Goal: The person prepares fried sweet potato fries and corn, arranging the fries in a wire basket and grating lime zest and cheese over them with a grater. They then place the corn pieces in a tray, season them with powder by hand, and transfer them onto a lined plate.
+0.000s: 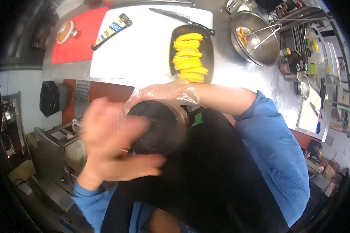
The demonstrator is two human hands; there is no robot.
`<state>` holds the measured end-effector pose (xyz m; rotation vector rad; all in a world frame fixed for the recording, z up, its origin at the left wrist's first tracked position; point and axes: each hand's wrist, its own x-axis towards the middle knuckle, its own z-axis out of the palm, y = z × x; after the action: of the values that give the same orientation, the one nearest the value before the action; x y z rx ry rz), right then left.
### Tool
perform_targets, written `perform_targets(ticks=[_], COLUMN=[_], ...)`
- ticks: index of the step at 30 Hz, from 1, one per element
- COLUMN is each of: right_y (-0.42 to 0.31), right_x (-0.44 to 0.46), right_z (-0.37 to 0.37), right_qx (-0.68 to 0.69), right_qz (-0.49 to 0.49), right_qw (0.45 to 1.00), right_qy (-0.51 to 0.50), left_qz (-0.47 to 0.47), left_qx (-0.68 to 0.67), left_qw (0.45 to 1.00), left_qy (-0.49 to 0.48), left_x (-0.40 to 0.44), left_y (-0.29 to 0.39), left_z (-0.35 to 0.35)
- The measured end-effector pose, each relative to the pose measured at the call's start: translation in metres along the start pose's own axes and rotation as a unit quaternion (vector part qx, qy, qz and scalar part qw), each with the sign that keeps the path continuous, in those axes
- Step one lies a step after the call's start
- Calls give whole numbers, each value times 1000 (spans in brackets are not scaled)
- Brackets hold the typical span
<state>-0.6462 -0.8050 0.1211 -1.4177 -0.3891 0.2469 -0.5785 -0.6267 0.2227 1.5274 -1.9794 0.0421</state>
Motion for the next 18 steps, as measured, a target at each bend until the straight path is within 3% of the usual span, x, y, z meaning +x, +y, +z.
perform_targets(ticks=[2, 4, 9, 14, 16, 17, 18], right_y=[-4, -5, 2, 15, 13, 7, 4], right_x=[18, 30, 44, 51, 58, 63, 66], right_z=[12, 18, 31, 33, 37, 38, 40], right_qx=[-49, -84, -119, -146, -143, -120, -94], right_qz=[69, 122, 208, 227, 222, 271, 321], right_qw=[995, 985, 949, 925, 922, 898, 868], right_qy=[46, 92, 205, 268, 283, 325, 367], left_qz=[41, 83, 64, 68, -28, -83, -76], left_qx=[-136, -156, -168, -104, -83, -81, -82], left_qw=[981, 969, 979, 982, 991, 988, 989], left_qy=[-132, -172, -100, -143, -99, -97, -99], left_x=[7, 5, -13, -20, -30, -33, -34], left_y=[-29, -57, -80, -78, -86, -92, -96], left_z=[19, 15, 9, -13, -16, -14, -16])
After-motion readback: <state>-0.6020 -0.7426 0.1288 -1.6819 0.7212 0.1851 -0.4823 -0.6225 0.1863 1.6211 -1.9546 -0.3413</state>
